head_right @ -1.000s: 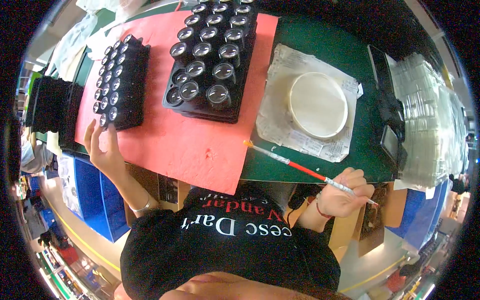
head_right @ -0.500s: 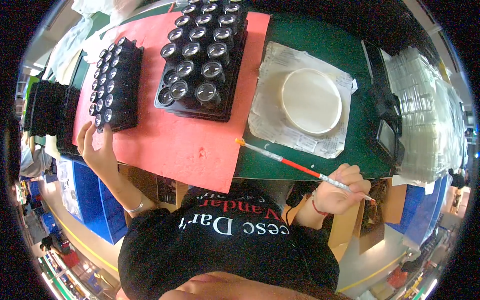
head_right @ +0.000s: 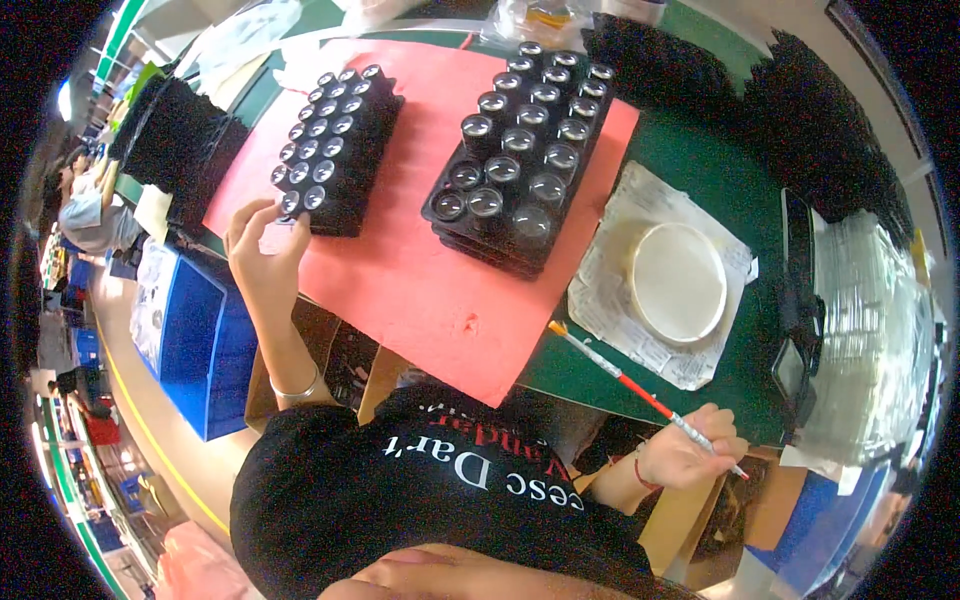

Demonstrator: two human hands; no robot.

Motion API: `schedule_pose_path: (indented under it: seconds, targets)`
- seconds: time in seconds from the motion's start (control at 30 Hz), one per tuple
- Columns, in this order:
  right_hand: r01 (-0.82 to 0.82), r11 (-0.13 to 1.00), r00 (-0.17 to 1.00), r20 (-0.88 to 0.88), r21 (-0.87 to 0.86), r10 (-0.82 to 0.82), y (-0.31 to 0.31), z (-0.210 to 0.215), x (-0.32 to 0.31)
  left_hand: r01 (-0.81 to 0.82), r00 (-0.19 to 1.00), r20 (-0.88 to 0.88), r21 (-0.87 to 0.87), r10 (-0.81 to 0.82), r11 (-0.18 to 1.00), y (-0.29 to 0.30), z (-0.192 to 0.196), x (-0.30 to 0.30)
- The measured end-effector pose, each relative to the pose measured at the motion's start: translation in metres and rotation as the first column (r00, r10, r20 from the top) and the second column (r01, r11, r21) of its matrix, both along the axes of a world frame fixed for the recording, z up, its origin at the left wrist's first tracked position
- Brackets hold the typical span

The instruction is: The recorder is using a brush to apply a yellow sealant or paint to cylindrical light components in a factory setting.

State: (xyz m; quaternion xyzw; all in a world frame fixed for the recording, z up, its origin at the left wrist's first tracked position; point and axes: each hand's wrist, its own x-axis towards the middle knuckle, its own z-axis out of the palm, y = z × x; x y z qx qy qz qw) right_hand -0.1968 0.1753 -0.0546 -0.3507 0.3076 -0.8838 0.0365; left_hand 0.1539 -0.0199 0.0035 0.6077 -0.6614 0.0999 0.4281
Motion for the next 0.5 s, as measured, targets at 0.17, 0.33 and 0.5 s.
schedule_pose_path:
  seconds: [0.17, 0.33, 0.5]
  targets:
    - [0.005, 1.000, 1.000, 0.019, -0.024, -0.004, -0.002, 0.002, 0.000, 0.003, 1.000, 0.006, -0.024, -0.003, 1.000, -0.008, 0.003, 0.000]
    - [0.017, 1.000, 1.000, -0.004, -0.003, -0.017, -0.002, 0.000, -0.001, 0.057, 0.993, -0.107, 0.000, -0.057, 0.998, -0.007, -0.006, 0.002]
    - [0.064, 0.997, 0.998, -0.029, 0.039, -0.063, -0.003, 0.001, 0.001, 0.028, 1.000, 0.013, 0.007, -0.028, 1.000, 0.008, 0.001, 0.000]
